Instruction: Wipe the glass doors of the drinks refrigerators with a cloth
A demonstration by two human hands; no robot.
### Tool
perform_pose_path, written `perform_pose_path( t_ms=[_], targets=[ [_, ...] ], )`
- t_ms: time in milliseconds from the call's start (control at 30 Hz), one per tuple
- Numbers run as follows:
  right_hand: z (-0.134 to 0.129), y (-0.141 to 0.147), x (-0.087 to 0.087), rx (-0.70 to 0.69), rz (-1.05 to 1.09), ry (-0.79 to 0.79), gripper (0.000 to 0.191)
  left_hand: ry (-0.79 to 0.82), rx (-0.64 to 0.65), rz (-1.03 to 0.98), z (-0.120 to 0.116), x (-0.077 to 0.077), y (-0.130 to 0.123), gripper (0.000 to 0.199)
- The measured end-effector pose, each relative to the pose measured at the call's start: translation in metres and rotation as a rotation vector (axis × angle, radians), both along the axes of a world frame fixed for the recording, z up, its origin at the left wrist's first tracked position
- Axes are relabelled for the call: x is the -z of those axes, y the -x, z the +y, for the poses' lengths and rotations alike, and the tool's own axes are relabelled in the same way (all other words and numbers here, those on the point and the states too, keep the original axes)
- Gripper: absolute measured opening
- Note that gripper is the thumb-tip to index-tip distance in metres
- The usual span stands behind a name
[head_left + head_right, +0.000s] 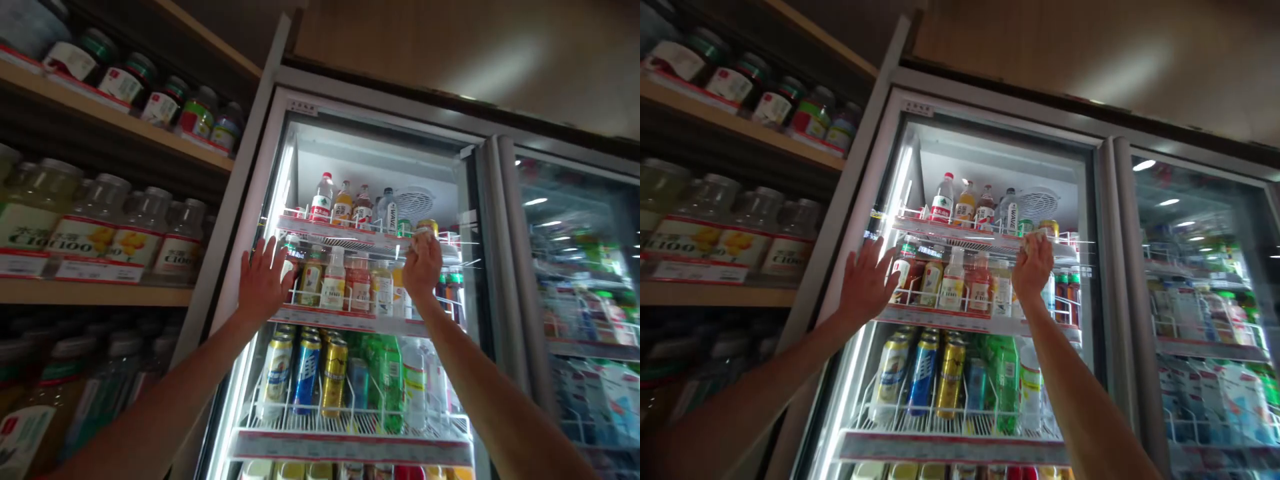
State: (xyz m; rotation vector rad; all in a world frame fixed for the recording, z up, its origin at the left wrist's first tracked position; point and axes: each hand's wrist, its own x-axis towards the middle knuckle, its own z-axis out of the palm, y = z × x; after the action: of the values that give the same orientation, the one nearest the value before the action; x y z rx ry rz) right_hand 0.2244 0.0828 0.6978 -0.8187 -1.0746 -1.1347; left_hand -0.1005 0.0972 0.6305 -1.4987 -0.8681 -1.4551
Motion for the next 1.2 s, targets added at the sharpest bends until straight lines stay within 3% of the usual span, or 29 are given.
perform_pose_path(
  t_ms=[100,200,300,367,467,533,600,667,767,867,933,1033,1100,1133,1200],
  targets=[
    [0.005,0.046,-0.002,-0.019,-0.075,0.043,0.048,-0.007,0.000,0.010,0.009,-0.006,0.008,0.047],
    [0.004,0.104,0.011,0.026,-0.427,0.194,0.051,-0.031,0.010,0.013,0.013,-0.003,0.008,0.046],
    [0.001,0.127,0.012,0.070,-0.608,0.274,0.050,-0.048,0.023,0.016,0.012,0.000,0.008,0.045],
    [0.002,0.122,-0.004,0.057,-0.486,0.241,0.049,-0.064,0.030,0.009,0.012,0.001,0.009,0.043],
    [0.008,0.110,-0.045,0.008,-0.207,0.167,0.050,-0.097,0.057,-0.010,0.012,0.002,0.011,0.040],
    [0.013,0.116,-0.069,0.002,-0.169,0.173,0.051,-0.120,0.090,-0.014,0.012,0.002,0.012,0.038],
    [0.015,0.134,-0.078,0.018,-0.243,0.209,0.051,-0.129,0.134,-0.013,0.011,0.003,0.013,0.038],
    [0.014,0.159,-0.069,0.036,-0.371,0.244,0.049,-0.133,0.189,-0.003,0.007,0.005,0.016,0.037],
    [0.007,0.190,-0.031,0.076,-0.648,0.297,0.044,-0.144,0.258,0.025,0.003,0.014,0.031,0.038],
    [0.002,0.201,0.000,0.123,-0.912,0.347,0.042,-0.153,0.271,0.040,0.007,0.029,0.056,0.042],
    [0.002,0.203,0.000,0.125,-0.890,0.343,0.042,-0.148,0.270,0.037,0.012,0.038,0.073,0.043],
    [0.008,0.208,-0.023,0.082,-0.601,0.278,0.042,-0.127,0.260,0.072,0.015,0.047,0.086,0.044],
    [0.011,0.216,-0.033,0.070,-0.518,0.261,0.042,-0.117,0.248,0.123,0.013,0.050,0.086,0.044],
    [0.012,0.220,-0.031,0.075,-0.542,0.271,0.042,-0.119,0.246,0.145,0.010,0.051,0.084,0.044],
    [0.009,0.227,-0.008,0.095,-0.666,0.312,0.042,-0.128,0.255,0.152,0.003,0.054,0.080,0.042]
  ],
)
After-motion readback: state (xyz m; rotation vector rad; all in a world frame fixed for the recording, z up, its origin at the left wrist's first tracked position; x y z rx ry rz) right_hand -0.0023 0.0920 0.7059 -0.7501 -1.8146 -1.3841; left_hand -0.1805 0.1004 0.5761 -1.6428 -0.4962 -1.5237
